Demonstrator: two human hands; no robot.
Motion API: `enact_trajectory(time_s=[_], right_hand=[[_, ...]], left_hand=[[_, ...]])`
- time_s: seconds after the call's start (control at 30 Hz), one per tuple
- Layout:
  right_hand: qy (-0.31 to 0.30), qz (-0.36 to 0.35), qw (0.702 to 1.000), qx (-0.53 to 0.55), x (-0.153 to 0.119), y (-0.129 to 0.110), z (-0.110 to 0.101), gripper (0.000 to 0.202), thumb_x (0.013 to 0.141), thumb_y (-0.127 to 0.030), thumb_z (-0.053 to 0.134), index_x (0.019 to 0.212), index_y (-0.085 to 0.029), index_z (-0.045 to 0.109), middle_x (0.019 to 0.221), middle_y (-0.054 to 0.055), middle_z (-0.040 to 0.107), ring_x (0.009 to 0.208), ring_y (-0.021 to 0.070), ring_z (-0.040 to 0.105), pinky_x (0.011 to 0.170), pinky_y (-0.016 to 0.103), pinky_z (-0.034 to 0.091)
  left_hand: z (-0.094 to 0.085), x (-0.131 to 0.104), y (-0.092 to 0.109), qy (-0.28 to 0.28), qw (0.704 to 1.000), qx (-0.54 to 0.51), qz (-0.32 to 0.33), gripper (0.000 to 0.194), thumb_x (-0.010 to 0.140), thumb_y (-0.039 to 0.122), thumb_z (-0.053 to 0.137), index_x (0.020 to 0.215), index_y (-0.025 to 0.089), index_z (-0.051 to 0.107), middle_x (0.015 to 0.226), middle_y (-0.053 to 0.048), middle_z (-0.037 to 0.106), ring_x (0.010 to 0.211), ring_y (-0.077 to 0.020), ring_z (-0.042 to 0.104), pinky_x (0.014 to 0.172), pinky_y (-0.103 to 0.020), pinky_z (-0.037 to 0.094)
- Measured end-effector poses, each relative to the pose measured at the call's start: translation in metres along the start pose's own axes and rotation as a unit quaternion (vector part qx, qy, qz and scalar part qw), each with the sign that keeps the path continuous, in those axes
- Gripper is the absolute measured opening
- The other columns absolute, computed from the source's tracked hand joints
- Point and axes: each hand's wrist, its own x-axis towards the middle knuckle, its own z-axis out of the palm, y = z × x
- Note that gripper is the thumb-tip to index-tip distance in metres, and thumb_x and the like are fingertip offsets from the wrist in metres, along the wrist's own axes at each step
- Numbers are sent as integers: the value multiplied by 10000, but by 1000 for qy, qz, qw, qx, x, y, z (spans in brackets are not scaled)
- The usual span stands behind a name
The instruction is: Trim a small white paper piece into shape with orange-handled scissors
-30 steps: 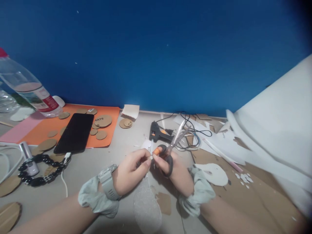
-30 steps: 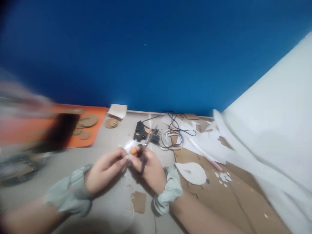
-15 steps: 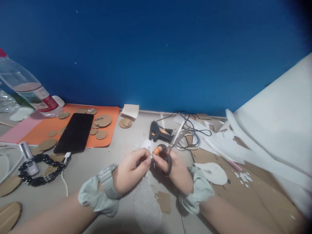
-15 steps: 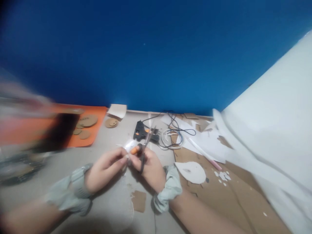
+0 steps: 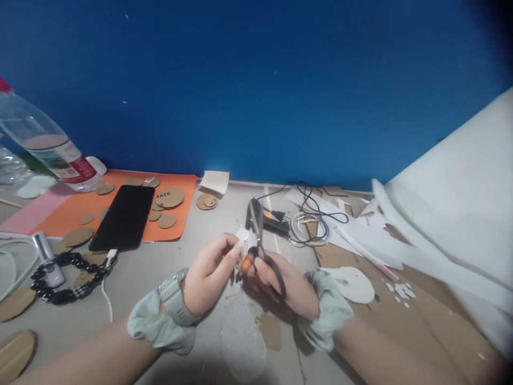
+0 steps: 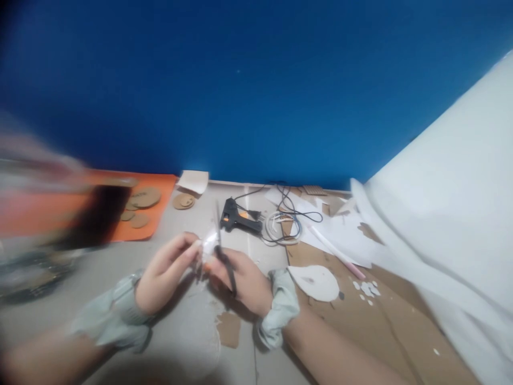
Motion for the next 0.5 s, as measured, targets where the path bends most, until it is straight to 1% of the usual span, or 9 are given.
enact_trajectory(time_s=[0.07, 0.13, 0.27, 0.5], right_hand=[[-49, -9, 998, -29, 0, 0, -2, 466, 880, -610, 408, 755, -170, 500, 636, -12, 469, 564, 116, 421, 531, 239, 378], [-71, -11, 996, -56, 1, 1, -2, 469, 861, -621, 435, 775, -166, 512, 675, -7, 484, 604, 123, 434, 575, 242, 393], [-74, -7, 994, -83, 2, 2, -2, 418, 882, -572, 439, 818, -167, 523, 716, -4, 497, 644, 130, 443, 628, 246, 404], [-52, 0, 995, -89, 1, -2, 2, 328, 898, -475, 478, 796, -166, 518, 717, -7, 497, 660, 131, 448, 625, 234, 400]], left_hand=[[0, 0, 0, 17, 1000, -14, 9, 209, 952, 280, 402, 798, 180, 501, 692, 21, 502, 644, -117, 492, 631, -238, 404], [0, 0, 0, 25, 999, -17, 16, 199, 952, 272, 404, 802, 181, 497, 695, 22, 504, 640, -116, 493, 628, -234, 402], [-1, 0, 0, 29, 999, 1, 27, 179, 948, 246, 407, 813, 180, 504, 729, 12, 516, 672, -121, 497, 644, -235, 398], [0, -1, -2, 31, 999, 18, 36, 173, 942, 231, 411, 804, 182, 503, 738, 4, 521, 684, -129, 500, 651, -244, 400]])
